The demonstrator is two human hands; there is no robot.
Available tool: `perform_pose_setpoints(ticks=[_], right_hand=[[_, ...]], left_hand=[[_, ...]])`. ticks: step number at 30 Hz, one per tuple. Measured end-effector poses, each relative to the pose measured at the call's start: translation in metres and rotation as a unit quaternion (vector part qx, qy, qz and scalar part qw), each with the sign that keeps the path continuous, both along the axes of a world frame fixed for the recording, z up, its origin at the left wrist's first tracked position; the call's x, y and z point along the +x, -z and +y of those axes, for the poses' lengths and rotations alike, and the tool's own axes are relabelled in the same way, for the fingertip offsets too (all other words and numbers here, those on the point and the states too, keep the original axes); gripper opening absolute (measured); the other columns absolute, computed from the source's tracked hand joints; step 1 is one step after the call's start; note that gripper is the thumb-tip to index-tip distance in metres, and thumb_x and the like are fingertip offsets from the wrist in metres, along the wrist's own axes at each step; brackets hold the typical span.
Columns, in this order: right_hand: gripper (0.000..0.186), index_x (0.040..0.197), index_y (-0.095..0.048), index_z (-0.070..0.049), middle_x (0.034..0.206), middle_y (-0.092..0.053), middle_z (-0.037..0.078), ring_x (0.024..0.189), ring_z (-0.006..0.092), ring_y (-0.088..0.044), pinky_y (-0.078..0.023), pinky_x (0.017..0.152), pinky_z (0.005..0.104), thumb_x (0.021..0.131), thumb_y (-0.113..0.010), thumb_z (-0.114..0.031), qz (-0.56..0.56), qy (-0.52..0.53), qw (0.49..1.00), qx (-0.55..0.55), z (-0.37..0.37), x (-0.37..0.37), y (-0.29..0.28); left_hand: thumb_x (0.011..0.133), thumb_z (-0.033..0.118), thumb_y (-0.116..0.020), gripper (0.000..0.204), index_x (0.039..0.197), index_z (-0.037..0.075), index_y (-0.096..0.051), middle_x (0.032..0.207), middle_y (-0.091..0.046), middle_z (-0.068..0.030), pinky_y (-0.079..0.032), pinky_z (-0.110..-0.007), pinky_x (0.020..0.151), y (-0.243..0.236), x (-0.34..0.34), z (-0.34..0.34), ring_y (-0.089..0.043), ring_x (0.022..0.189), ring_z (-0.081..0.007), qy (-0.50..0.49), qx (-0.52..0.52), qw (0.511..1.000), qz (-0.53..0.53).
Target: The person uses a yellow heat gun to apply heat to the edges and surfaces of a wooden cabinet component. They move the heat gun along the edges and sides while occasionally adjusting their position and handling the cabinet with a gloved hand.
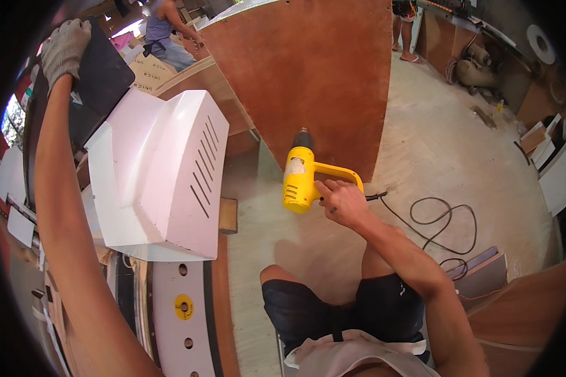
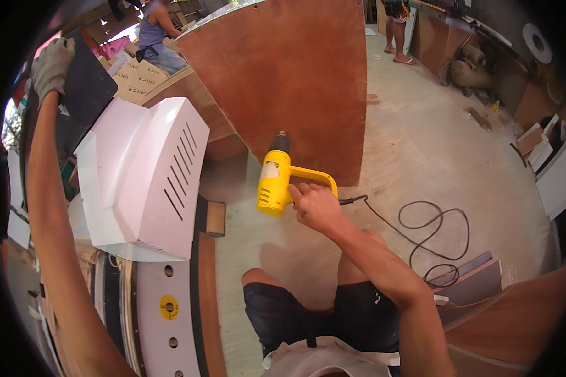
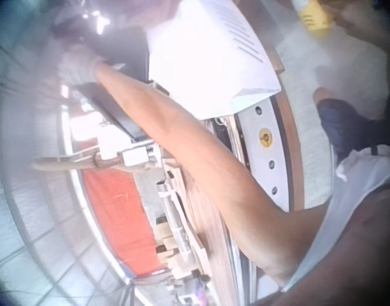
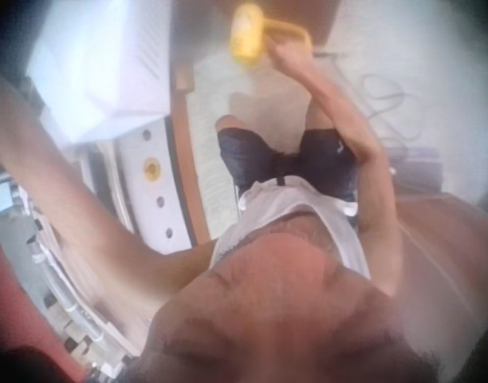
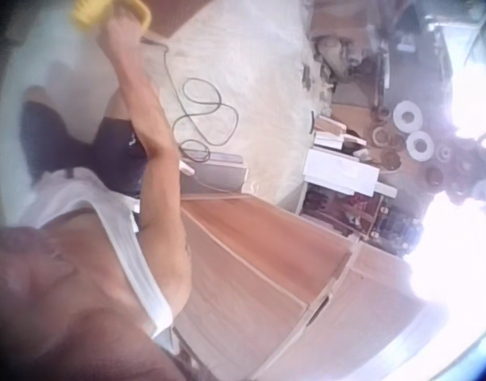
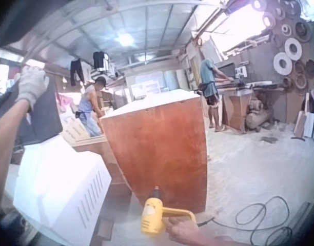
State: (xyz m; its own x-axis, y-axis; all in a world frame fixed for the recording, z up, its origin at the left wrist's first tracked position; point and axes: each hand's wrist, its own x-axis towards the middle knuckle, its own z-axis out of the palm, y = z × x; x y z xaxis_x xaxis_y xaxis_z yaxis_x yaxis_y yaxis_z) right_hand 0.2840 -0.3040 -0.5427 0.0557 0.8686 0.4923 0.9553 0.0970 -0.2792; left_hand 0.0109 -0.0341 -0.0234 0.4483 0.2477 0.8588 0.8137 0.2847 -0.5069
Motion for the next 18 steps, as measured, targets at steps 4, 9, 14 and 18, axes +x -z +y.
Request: perform_pose_setpoints(ticks=[4, 9, 14, 18], right_hand=[[0.041, 0.11, -0.058, -0.004, 0.089, -0.063, 0.01, 0.088, 0.029, -0.065, -0.053, 0.072, 0.0407, 0.07, -0.068, -0.009, 0.005, -0.053, 0.998, 0.044, 0.023, -0.026, 0.008], [0.044, 0.113, -0.06, -0.005, 0.091, -0.064, 0.009, 0.089, 0.0285, -0.066, -0.053, 0.074, 0.0399, 0.07, -0.067, -0.01, -0.026, -0.061, 0.998, 0.024, 0.025, -0.035, 0.015], [0.045, 0.116, -0.059, -0.004, 0.092, -0.064, 0.009, 0.09, 0.0277, -0.065, -0.053, 0.075, 0.0398, 0.071, -0.065, -0.01, -0.033, -0.033, 0.999, -0.006, 0.005, -0.013, 0.01], [0.042, 0.115, -0.059, -0.005, 0.093, -0.064, 0.01, 0.091, 0.0284, -0.065, -0.053, 0.078, 0.0401, 0.074, -0.068, -0.012, -0.024, 0.021, 0.999, 0.014, -0.021, 0.015, -0.003]], left_hand=[[0.097, 0.044, -0.038, 0.045, 0.115, 0.014, -0.066, 0.125, -0.064, -0.007, -0.044, -0.045, 0.1, -0.001, 0.003, -0.004, -0.059, 0.118, -0.0281, -0.017, -0.008, 1.0, -0.007], [0.097, 0.041, -0.038, 0.044, 0.115, 0.014, -0.067, 0.125, -0.063, -0.0088, -0.045, -0.043, 0.099, -0.001, 0.003, -0.001, -0.059, 0.117, -0.0283, -0.015, -0.017, 1.0, -0.01], [0.098, 0.039, -0.037, 0.045, 0.115, 0.01, -0.066, 0.125, -0.063, -0.0101, -0.045, -0.042, 0.1, -0.007, -0.004, 0.004, -0.058, 0.117, -0.0287, -0.006, -0.021, 1.0, -0.01], [0.098, 0.038, -0.038, 0.043, 0.113, 0.009, -0.066, 0.122, -0.064, -0.011, -0.046, -0.042, 0.099, -0.007, -0.003, 0.009, -0.059, 0.116, -0.029, 0.002, -0.014, 1.0, 0.001]])
